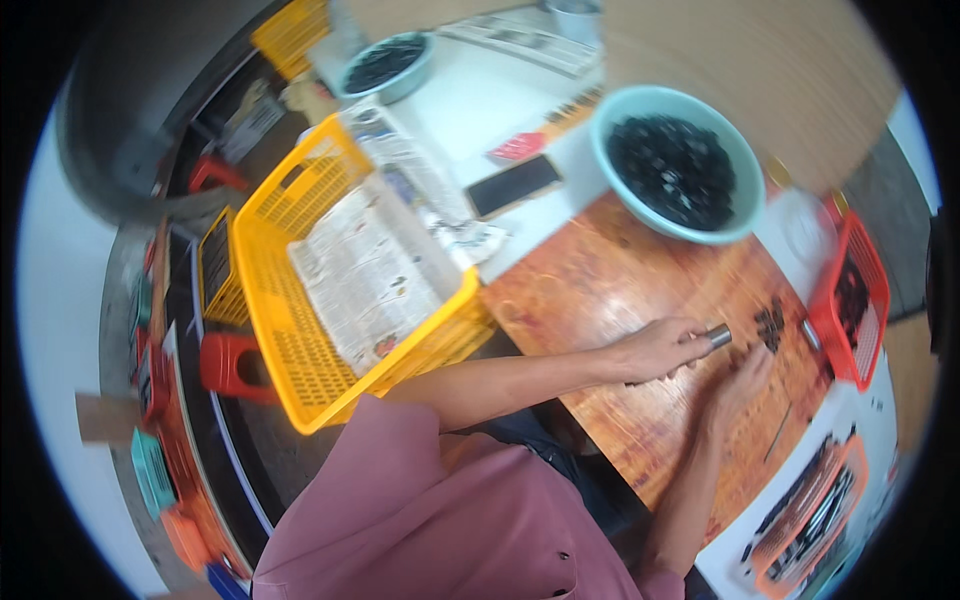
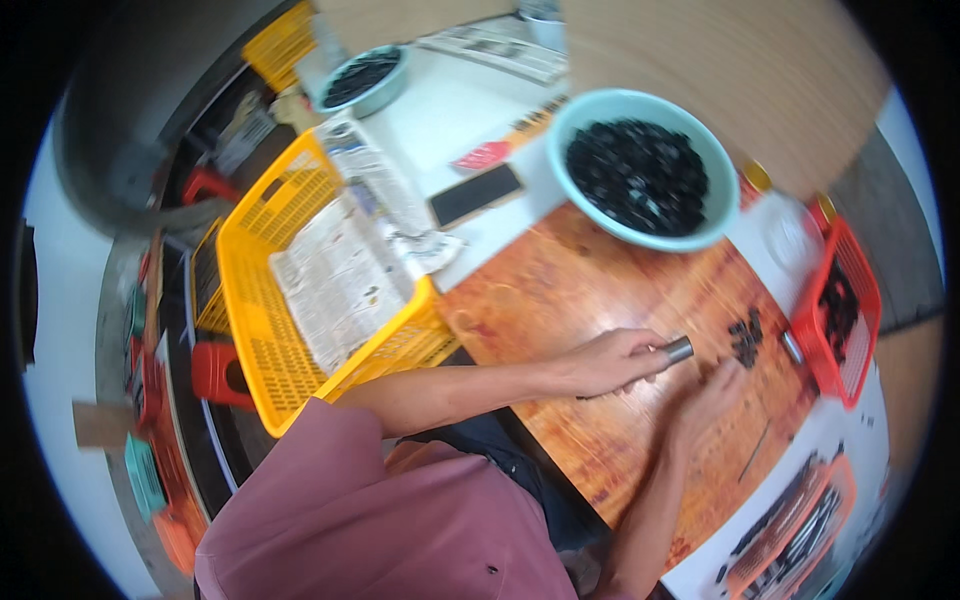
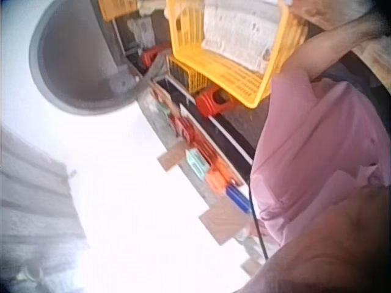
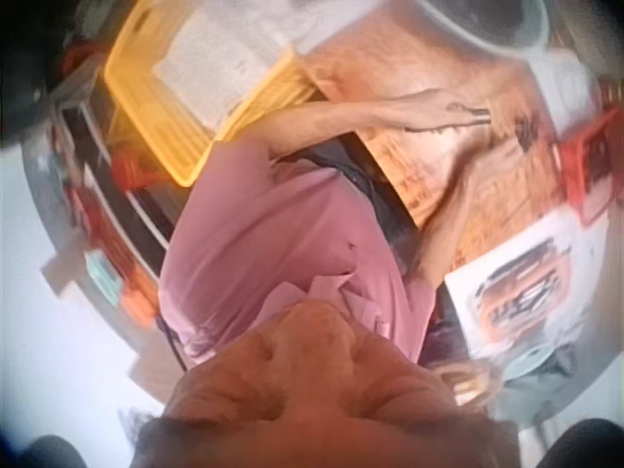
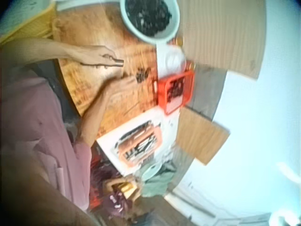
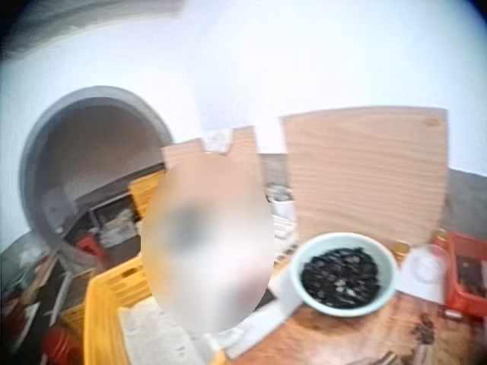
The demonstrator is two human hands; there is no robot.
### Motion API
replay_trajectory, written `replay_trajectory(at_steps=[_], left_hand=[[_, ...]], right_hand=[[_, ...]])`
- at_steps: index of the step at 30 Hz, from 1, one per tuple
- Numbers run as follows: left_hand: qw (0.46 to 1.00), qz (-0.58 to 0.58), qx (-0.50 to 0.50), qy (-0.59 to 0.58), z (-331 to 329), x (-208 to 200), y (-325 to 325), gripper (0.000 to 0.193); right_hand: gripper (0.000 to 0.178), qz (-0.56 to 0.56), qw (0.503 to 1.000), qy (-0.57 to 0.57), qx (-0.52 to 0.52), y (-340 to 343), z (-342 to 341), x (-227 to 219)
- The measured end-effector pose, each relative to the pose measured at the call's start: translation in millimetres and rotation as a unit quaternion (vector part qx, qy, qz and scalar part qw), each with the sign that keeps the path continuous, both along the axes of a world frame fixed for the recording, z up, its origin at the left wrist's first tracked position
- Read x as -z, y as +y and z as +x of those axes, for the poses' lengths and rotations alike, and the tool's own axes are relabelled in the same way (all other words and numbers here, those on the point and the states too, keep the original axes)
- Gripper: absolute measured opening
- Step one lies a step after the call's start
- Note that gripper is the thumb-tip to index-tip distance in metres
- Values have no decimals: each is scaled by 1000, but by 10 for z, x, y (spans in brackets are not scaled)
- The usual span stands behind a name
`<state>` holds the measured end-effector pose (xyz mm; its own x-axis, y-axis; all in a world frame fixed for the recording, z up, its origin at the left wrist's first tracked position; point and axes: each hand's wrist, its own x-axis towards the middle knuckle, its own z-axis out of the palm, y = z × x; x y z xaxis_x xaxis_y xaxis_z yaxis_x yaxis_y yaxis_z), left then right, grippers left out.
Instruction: The person assembles small black cylindrical components into metal tubes at a workbench. They pick up components, insert them into the tubes, and place the finished assemblies into a yellow basket lined with newspaper.
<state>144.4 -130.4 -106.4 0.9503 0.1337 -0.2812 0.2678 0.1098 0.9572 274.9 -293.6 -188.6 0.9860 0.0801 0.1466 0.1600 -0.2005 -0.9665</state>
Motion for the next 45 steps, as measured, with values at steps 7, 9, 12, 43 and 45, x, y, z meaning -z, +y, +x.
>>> replay_trajectory(at_steps=[7,9,12,43,45], left_hand=[[988,55,-118,-88,-1041,-626,831,30],[967,61,-210,-128,-1344,-801,1243,34],[898,28,-405,-169,-1969,-1032,1973,27],[754,87,-283,586,-4525,1243,2502,64],[733,73,-355,575,-4671,1325,2409,70]], right_hand=[[33,17,999,-29,-31,22,55,171],[33,-19,998,-49,-17,-117,160,296],[34,-4,999,-38,-18,-114,139,275],[36,-199,976,-79,-43,-118,260,285],[35,-185,979,-68,-51,-4,140,195]])
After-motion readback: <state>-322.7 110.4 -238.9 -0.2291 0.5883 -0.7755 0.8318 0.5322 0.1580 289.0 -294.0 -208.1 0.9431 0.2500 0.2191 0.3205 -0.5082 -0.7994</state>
